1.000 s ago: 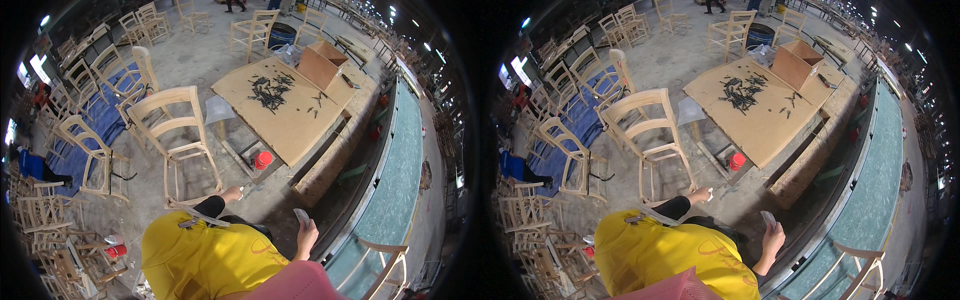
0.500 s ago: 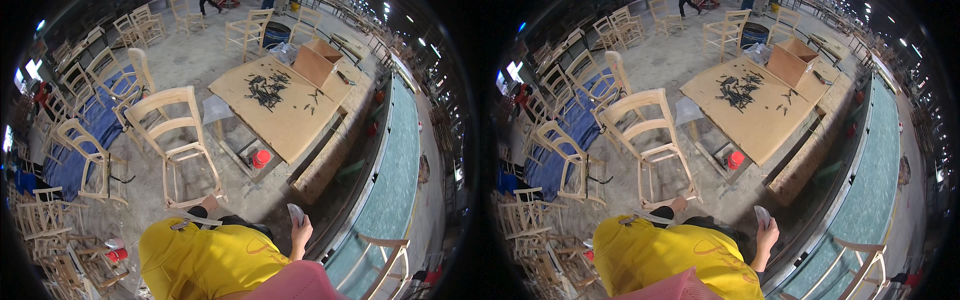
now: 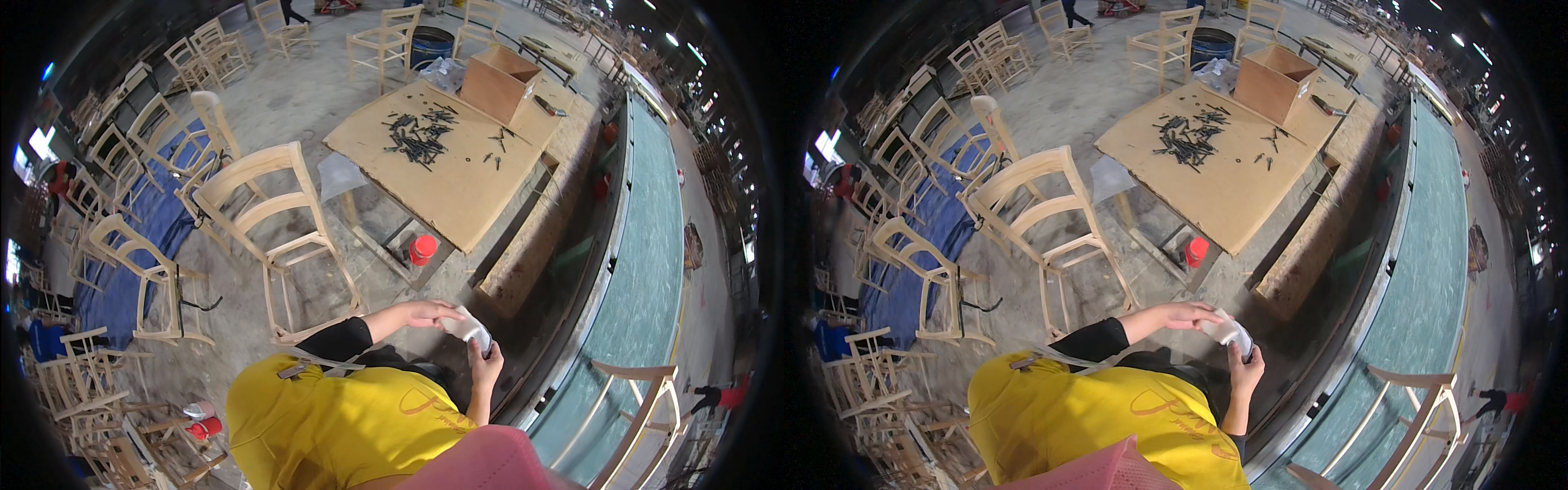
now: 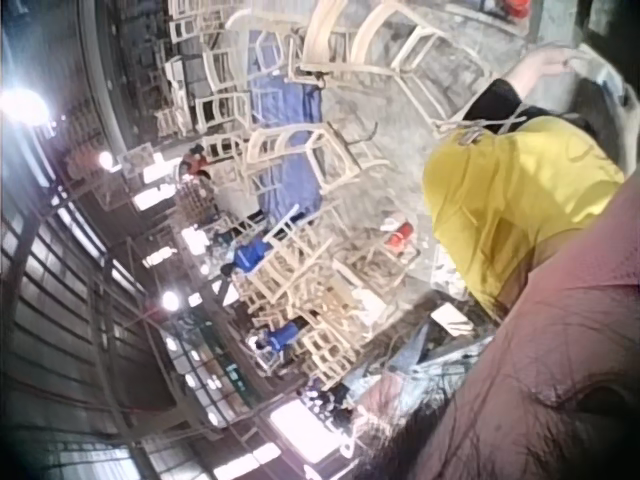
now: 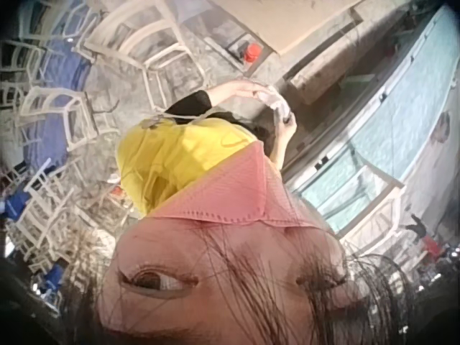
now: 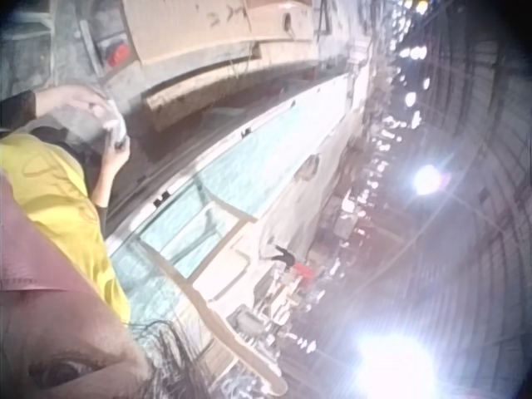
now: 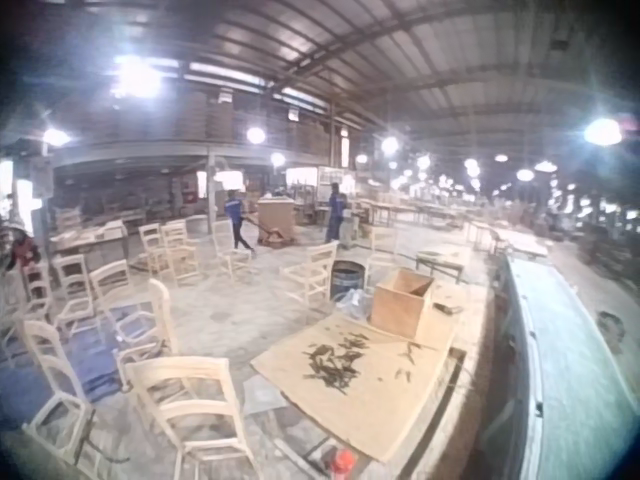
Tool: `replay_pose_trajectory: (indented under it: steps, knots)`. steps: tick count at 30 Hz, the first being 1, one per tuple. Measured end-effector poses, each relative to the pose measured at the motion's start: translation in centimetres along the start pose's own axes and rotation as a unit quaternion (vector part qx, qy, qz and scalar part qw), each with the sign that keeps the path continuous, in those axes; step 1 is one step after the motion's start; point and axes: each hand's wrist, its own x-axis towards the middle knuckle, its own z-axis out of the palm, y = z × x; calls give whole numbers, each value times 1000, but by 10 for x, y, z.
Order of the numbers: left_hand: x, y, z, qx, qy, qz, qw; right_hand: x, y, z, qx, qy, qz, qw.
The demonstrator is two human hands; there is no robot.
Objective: The person wipes wooden chair frames with a white cloth, moving them from a green conveyor belt to the floor. They repeatedly pick up chairs, wipe various parts, and place them down, then retrieve more chairs from the conveyor.
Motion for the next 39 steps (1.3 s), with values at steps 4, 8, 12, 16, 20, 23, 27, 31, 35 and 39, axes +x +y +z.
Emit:
replay_pose_trajectory:
  steps: [4, 8, 12, 16, 20, 23, 27, 31, 35, 39]
  knots:
    - [19, -8, 34, 96, -81, -14, 992, -9, 16, -4, 27, -5, -7, 1000]
    - [22, -29, 46, 65, -31, -32, 997, -21, 35, -9, -3, -21, -2, 1000]
    - [21, -47, 26, 18, 60, -78, 995, -34, 40, -8, 14, -62, 90, 994]
    - [24, -52, -16, -3, 158, -50, 986, -29, 40, -12, 12, -79, 76, 994]
    - [15, -32, -61, -12, 243, -11, 970, -17, 1, -19, -150, -72, 50, 985]
    - [8, -3, -79, -21, 286, 16, 958, -12, -24, -20, -169, -47, 48, 983]
    - [5, 37, -106, -26, 304, 57, 951, -6, -15, -19, -144, -39, 43, 988]
    - [24, 79, -118, -26, 291, 73, 954, -7, -11, -22, -109, -18, 42, 993]
    - [65, 128, -123, -6, 266, 92, 960, -9, 15, -33, -56, 27, 60, 996]
    - [104, 193, -154, -2, 265, 137, 954, -15, 6, -41, -60, 37, 54, 996]
